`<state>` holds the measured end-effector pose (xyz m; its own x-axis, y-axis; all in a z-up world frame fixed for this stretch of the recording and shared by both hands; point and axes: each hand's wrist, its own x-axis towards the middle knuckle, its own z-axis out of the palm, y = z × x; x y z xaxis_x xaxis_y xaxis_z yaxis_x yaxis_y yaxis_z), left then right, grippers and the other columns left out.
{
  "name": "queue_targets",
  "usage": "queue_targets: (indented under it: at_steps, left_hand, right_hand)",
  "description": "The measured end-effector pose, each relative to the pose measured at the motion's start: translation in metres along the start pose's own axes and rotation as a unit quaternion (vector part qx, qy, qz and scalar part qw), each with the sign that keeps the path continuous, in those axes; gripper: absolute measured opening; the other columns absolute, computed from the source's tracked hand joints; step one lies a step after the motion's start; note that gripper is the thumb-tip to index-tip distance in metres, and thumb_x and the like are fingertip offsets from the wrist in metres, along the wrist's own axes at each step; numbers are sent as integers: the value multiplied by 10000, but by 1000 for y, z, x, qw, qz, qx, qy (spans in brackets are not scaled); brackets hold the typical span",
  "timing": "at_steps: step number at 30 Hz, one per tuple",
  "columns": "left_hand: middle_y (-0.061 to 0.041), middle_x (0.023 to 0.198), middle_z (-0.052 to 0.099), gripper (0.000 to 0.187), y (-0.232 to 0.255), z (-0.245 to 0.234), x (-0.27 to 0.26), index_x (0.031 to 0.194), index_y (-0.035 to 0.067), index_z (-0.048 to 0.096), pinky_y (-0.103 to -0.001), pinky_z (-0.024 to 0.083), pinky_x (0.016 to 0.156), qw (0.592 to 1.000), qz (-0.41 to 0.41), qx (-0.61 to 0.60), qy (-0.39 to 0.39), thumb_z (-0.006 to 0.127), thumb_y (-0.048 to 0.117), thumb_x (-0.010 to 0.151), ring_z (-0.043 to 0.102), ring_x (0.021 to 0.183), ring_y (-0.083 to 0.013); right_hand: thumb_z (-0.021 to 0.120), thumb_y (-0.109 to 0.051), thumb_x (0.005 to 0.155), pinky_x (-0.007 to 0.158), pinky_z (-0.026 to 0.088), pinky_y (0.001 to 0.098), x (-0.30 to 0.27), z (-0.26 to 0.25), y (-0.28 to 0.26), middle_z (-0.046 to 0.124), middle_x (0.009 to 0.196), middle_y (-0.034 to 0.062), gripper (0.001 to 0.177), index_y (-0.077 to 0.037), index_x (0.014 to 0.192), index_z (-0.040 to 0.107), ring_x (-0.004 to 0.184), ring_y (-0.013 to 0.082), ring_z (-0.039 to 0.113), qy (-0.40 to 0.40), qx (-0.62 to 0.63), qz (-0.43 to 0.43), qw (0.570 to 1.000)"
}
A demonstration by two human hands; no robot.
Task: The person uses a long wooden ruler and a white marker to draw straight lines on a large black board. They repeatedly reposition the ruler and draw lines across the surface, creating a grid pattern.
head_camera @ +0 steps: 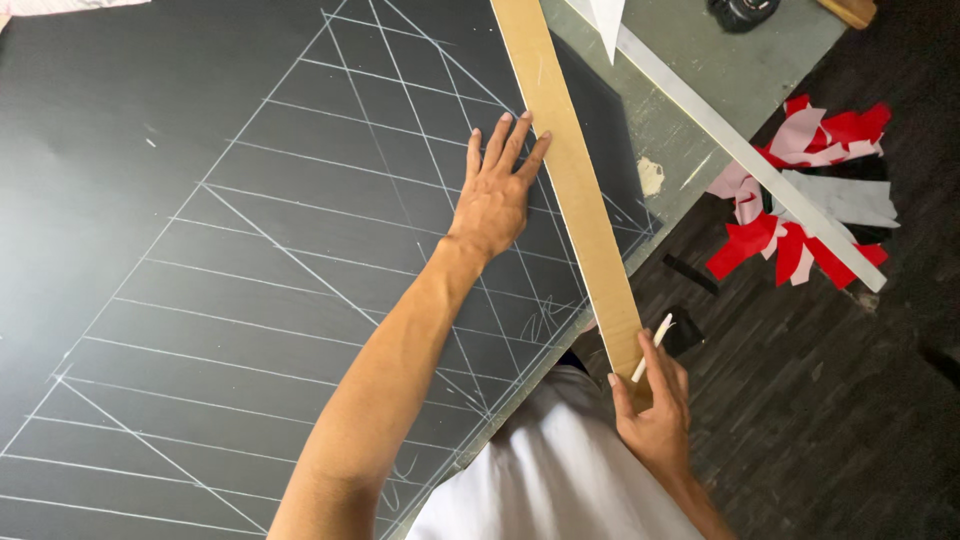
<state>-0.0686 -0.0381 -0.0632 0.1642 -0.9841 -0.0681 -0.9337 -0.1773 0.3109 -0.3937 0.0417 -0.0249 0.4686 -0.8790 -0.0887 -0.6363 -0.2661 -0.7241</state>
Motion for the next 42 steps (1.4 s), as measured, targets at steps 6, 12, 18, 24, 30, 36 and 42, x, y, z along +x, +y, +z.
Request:
queue_targets:
  at_steps: [6,12,18,24,30,36,42]
  left_hand:
    - [-110,1660,230,950,-4,-13,-8,1566,156,399,-574,155,1259,1000,6,-10,-24,702,-73,695,197,1542,-305]
    - [-108,1672,233,921,-4,-11,-12,1579,162,409,-562,160,1267,999,9,32,-14,671,-90,733,207,1551,-295]
    - [-113,1668,238,912,-4,-7,-11,1576,156,410,-560,163,1269,1000,7,25,-16,678,-76,735,211,1547,-295]
    - [-106,1672,239,915,-5,-6,-14,1586,168,412,-553,170,1272,999,10,41,-4,701,-58,747,218,1551,-289]
    - [-109,1667,249,889,-6,-7,-13,1578,166,416,-550,173,1273,999,10,39,0,705,-38,763,223,1547,-284]
    - [-119,1666,249,855,-4,-6,-14,1571,151,436,-551,185,1271,998,11,55,8,697,-34,778,228,1547,-286]
    - [-117,1674,265,639,8,-10,-5,1521,19,448,-554,171,1255,993,33,113,-23,627,140,919,251,1548,-252]
  right_hand:
    - [768,-87,834,1061,472,453,-3,-2,4,590,1453,153,724,-44,1498,483,1328,345,518,-8,-2,-7,1000]
    - [762,-81,832,1067,460,456,-3,-3,1,573,1475,157,739,-40,1508,464,1342,351,506,-23,1,-5,1000]
    - [762,-68,830,1077,462,464,-3,-3,1,569,1480,154,738,-43,1507,468,1357,350,502,-23,3,2,1000]
    - [764,-64,828,1079,462,467,-2,-4,-2,559,1498,146,748,-38,1511,460,1357,355,502,-25,0,-13,1000]
    - [753,-63,832,1076,465,465,-1,-4,-4,557,1505,137,737,-42,1507,459,1358,353,503,-29,5,-9,1000]
    - [757,-73,829,1061,462,473,-1,-5,-7,559,1489,130,739,-59,1505,460,1360,350,486,-51,-2,39,998]
    - [742,-85,838,1073,457,460,0,-7,-8,557,1507,123,727,-68,1509,462,1356,348,486,-48,6,42,998]
